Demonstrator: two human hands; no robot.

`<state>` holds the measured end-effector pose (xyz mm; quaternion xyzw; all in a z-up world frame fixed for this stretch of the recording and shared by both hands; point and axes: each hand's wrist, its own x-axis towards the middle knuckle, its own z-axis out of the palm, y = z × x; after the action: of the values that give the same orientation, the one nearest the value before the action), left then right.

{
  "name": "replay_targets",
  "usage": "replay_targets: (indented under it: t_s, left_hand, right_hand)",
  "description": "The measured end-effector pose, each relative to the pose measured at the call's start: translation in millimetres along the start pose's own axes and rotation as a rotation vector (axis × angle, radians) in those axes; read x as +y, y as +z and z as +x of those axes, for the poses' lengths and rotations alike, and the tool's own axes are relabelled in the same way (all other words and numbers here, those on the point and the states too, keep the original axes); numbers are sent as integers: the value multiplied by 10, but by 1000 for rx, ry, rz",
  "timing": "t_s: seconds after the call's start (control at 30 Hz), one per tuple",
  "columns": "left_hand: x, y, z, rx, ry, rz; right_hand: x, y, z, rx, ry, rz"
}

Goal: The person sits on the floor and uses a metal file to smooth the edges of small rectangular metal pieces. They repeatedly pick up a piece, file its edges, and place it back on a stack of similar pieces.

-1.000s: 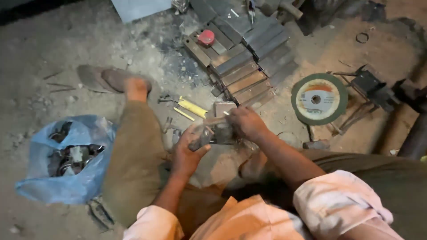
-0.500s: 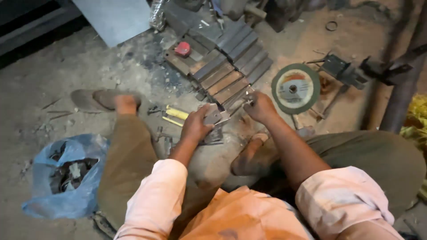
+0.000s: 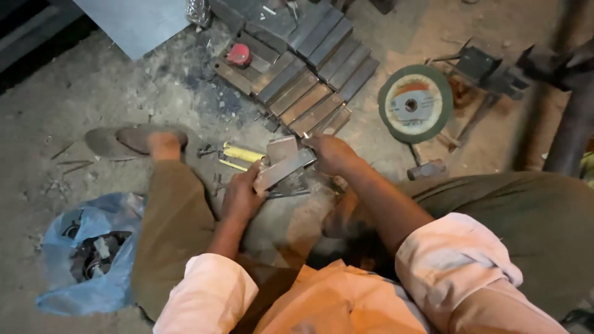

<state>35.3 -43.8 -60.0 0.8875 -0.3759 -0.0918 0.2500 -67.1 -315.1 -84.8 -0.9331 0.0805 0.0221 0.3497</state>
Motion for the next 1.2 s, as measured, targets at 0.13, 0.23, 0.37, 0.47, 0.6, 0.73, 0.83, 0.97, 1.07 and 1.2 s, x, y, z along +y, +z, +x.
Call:
replay_targets:
  t_s: [0.13,0.23,0.37,0.47,0.6,0.73,0.83,0.97,1.07,1.2]
  left_hand:
    - [3,-63,20,26,20,-91]
    - [58,-139,98,-61,-118,-101]
    - [65,-148,112,-16,-45,-100]
    - [32,-77,107,-24,-31,-49]
    - [-1,6,93,4,-34,-19]
    - [5,51,42,102,105,-3]
    - [43,31,24,35,-17,42]
    - [51,26,28,33,20,46]
    - [-16,125,-8,111,-25,-34]
    - [-269,450,-41,204,-304,-495]
  right_hand:
    - [-19,28,68,-19,35,25]
    - [57,50,71,113,-169,30]
    - [49,47,64,5,60,75]
    - [90,31,85,7,6,57]
    - [181,103,65,88,-66,105]
    - [255,191,64,118,-147,117]
    - [298,275,86,88,-59,161]
    - [349,330,124,115,-43,228]
    - [316,325,104,161,11,227]
    - [322,331,94,129,317,194]
